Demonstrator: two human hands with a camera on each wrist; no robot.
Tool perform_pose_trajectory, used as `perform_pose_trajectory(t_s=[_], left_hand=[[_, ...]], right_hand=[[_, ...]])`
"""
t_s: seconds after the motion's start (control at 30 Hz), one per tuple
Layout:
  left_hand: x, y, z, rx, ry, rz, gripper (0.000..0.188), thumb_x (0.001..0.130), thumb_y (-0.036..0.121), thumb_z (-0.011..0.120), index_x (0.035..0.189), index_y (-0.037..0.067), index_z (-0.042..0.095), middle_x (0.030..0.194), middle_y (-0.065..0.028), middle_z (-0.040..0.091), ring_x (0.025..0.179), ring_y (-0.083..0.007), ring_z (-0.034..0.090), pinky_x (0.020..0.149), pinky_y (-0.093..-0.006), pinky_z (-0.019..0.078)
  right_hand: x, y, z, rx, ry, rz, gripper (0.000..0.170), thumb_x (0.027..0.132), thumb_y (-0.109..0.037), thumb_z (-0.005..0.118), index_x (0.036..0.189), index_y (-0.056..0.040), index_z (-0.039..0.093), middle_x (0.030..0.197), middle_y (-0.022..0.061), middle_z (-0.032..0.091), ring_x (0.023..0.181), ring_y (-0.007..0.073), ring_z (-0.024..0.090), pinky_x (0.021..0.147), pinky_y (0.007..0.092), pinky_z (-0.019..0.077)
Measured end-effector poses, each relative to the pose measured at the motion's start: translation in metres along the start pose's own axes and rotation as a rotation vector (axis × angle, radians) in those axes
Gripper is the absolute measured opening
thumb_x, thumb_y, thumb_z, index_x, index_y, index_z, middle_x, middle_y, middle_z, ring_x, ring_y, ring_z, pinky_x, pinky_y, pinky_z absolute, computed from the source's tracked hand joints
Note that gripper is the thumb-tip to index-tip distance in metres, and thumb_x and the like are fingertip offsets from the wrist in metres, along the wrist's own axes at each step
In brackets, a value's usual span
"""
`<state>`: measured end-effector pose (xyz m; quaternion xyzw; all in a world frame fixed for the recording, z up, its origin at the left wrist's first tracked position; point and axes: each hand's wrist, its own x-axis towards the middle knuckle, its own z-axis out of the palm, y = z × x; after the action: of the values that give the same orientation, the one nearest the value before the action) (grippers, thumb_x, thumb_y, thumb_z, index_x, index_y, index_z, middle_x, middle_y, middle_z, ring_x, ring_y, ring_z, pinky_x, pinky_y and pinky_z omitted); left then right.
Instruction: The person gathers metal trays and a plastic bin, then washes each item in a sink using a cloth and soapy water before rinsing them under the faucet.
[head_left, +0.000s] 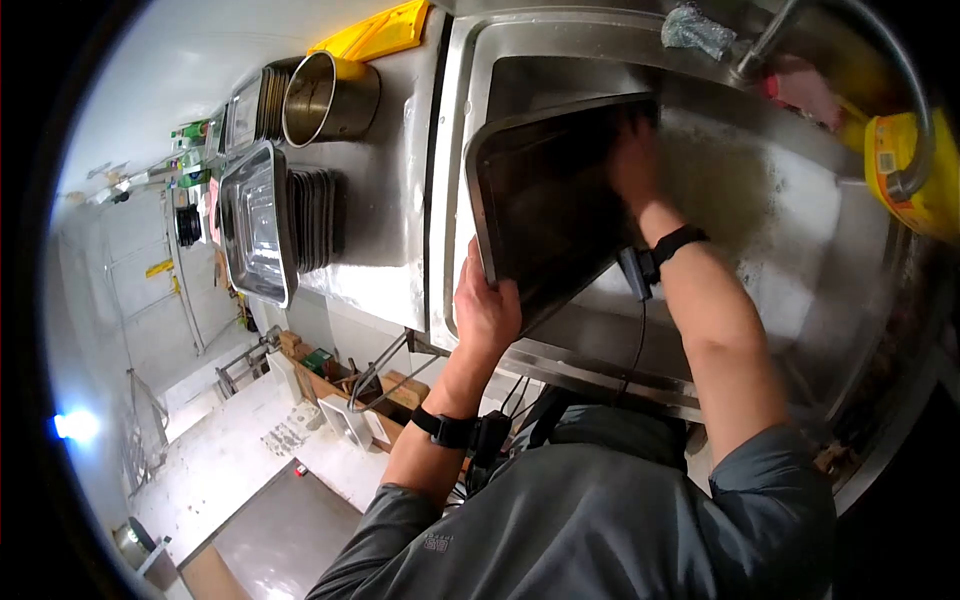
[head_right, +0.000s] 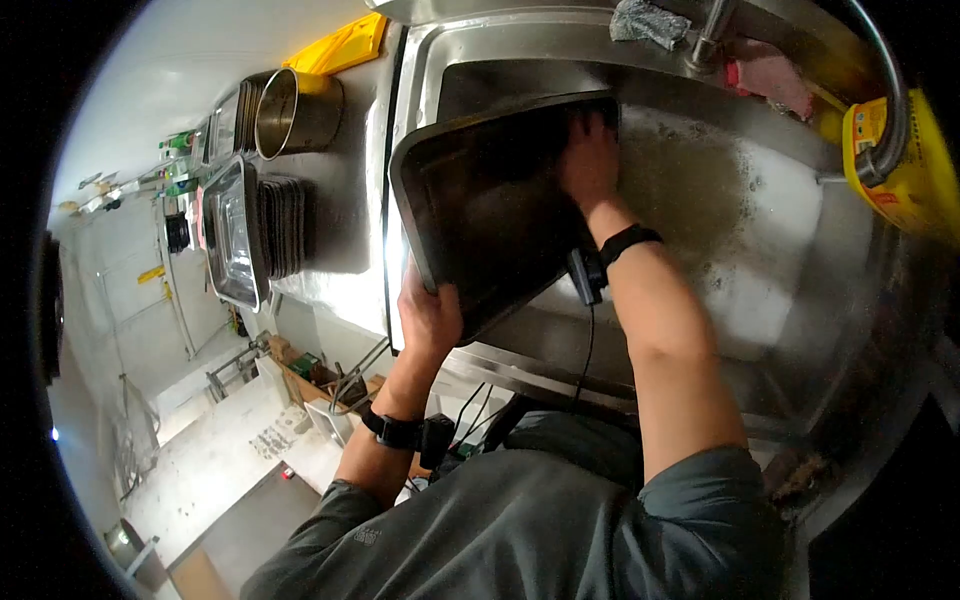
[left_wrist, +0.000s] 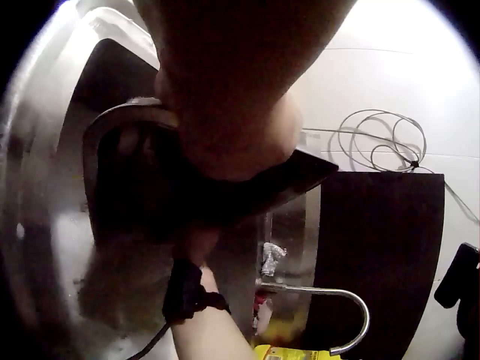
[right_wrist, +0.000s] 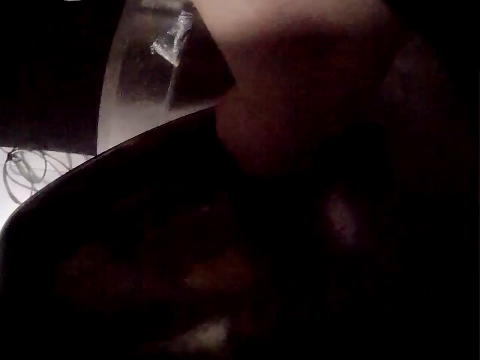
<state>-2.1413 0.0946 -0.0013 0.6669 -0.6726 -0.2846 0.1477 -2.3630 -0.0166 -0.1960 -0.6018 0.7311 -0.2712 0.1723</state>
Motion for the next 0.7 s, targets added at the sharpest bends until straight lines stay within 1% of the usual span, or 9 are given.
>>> perform_pose_trajectory(t_s=[0.1,0.17,0.2,0.27,0.4,0.57,0.6,0.67,0.7], left_hand=[[-0.004,-0.013,0.008,0.083,0.019,0.096,0.062,0.076,0.002,0.050,0.134,-0.010,0.032,0.107,-0.0323,0.055,0.095,-0.0473,0.057,0.081,-0.0474,0.0477],[-0.012,-0.020,0.014,0.063,0.074,0.149,0.062,0.075,0.002,0.051,0.134,-0.010,0.032,0.109,-0.0319,0.055,0.097,-0.0462,0.057,0.083,-0.0463,0.0477],[-0.014,-0.019,0.016,0.063,0.070,0.150,0.062,0.075,0.002,0.051,0.134,-0.010,0.032,0.109,-0.0319,0.055,0.097,-0.0462,0.057,0.083,-0.0463,0.0477],[-0.014,-0.017,0.018,0.007,0.072,0.072,0.062,0.075,0.001,0.052,0.134,-0.009,0.033,0.112,-0.0313,0.054,0.099,-0.0456,0.057,0.084,-0.0458,0.0475],[-0.012,-0.009,0.018,0.081,0.185,0.231,0.060,0.076,0.001,0.051,0.133,-0.009,0.034,0.112,-0.0313,0.054,0.098,-0.0459,0.057,0.083,-0.0460,0.0473],[-0.007,-0.012,0.012,0.070,0.181,0.160,0.059,0.077,0.000,0.050,0.133,-0.009,0.032,0.111,-0.0322,0.054,0.098,-0.0471,0.056,0.084,-0.0473,0.0464],[-0.007,-0.014,0.012,0.069,0.181,0.157,0.059,0.077,0.000,0.050,0.133,-0.009,0.032,0.111,-0.0322,0.054,0.098,-0.0471,0.056,0.084,-0.0473,0.0464],[-0.006,-0.019,0.013,0.062,0.146,0.191,0.059,0.077,0.001,0.050,0.133,-0.009,0.032,0.110,-0.0320,0.055,0.096,-0.0475,0.056,0.083,-0.0483,0.0465],[-0.006,-0.018,0.014,0.066,0.141,0.198,0.059,0.077,0.001,0.050,0.133,-0.009,0.032,0.110,-0.0320,0.055,0.096,-0.0475,0.056,0.083,-0.0483,0.0465]], right_hand=[[0.021,0.023,0.008,-0.153,0.094,0.046,0.048,0.081,-0.012,0.061,0.127,-0.0045,0.048,0.127,0.0246,0.044,0.111,0.0395,0.050,0.085,0.0495,0.0493],[0.029,0.019,-0.005,-0.221,-0.103,0.171,0.041,0.082,-0.015,0.060,0.121,-0.0038,0.055,0.124,0.0257,0.045,0.105,0.0413,0.055,0.080,0.0479,0.0522],[0.030,0.018,-0.006,-0.222,-0.104,0.175,0.041,0.082,-0.015,0.060,0.121,-0.0038,0.055,0.124,0.0257,0.045,0.105,0.0413,0.055,0.080,0.0479,0.0522],[0.037,0.017,-0.009,-0.141,-0.211,0.332,0.037,0.083,-0.015,0.053,0.119,-0.0050,0.054,0.112,0.0253,0.054,0.093,0.0409,0.060,0.073,0.0516,0.0518],[0.043,0.040,0.010,-0.027,-0.441,0.424,0.024,0.085,-0.019,0.058,0.100,-0.0015,0.067,0.116,0.0201,0.057,0.097,0.0370,0.061,0.082,0.0457,0.0506],[0.010,0.038,-0.002,0.952,-0.067,1.173,0.043,0.088,-0.021,0.054,0.127,-0.0006,0.053,0.119,0.0211,0.059,0.106,0.0385,0.057,0.088,0.0416,0.0468],[0.010,0.038,-0.007,0.949,-0.070,1.174,0.043,0.088,-0.021,0.054,0.127,-0.0006,0.053,0.119,0.0211,0.059,0.106,0.0385,0.057,0.088,0.0416,0.0468],[0.018,0.019,-0.035,0.705,0.098,0.664,0.049,0.088,-0.019,0.054,0.133,-0.0002,0.046,0.123,0.0239,0.055,0.110,0.0420,0.054,0.089,0.0437,0.0464],[0.021,0.024,-0.029,0.709,0.105,0.670,0.049,0.088,-0.019,0.054,0.133,-0.0002,0.046,0.123,0.0239,0.055,0.110,0.0420,0.054,0.089,0.0437,0.0464]])
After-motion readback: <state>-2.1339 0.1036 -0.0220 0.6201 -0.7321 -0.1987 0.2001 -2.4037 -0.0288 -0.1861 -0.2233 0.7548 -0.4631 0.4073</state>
